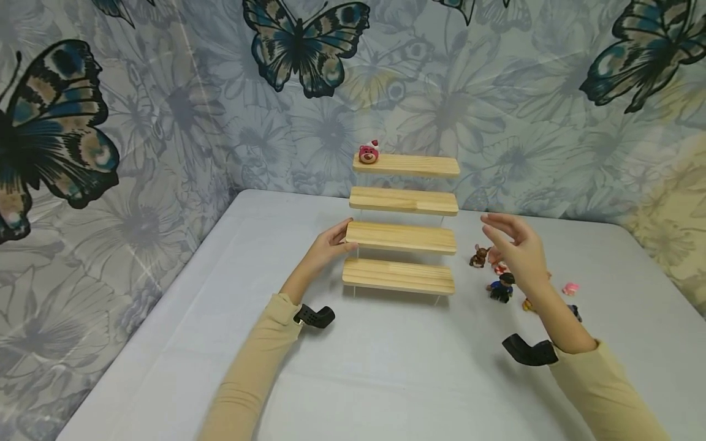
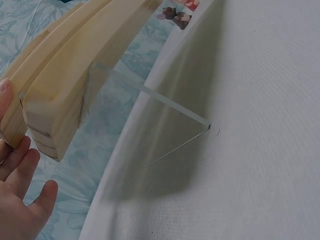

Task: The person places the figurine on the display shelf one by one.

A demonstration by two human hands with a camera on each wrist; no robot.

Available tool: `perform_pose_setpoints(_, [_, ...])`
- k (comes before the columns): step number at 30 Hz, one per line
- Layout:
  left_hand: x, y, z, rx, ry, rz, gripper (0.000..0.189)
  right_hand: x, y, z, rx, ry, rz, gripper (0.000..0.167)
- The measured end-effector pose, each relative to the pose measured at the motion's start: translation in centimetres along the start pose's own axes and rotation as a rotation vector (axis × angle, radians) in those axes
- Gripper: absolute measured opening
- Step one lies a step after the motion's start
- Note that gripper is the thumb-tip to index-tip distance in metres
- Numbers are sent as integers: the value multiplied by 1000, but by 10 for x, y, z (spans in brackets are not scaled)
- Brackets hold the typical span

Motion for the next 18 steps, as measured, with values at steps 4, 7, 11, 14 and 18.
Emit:
perform_pose_setpoints(4, [-13, 5, -6, 18, 2, 0, 67, -9, 6, 12, -5, -42, -71, 39])
perform_pose_setpoints(7, [-23, 11, -10, 39, 2, -8, 68, 6, 12, 16, 9, -91, -58, 41])
perform_pose_setpoints(11, [-23, 14, -10, 45, -8, -17, 68, 30, 16, 26, 33, -161, 25, 44])
perform_pose_setpoints(14, [-22, 13, -9, 37, -4, -8, 67, 28, 17, 36, 37, -161, -8, 45])
perform_pose_setpoints(18, [-13, 8, -6, 15, 6, 6, 67, 24, 21, 46, 48, -173, -102, 49])
Point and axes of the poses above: each hand's wrist, its own z-axis away from the middle knuckle, its own y-axis out of the back of the hand, x = y × z, the point moved 9 cm from there along -z, towards the middle knuckle, and after that the axes turned 5 degrees about z, right-handed, at the moved point
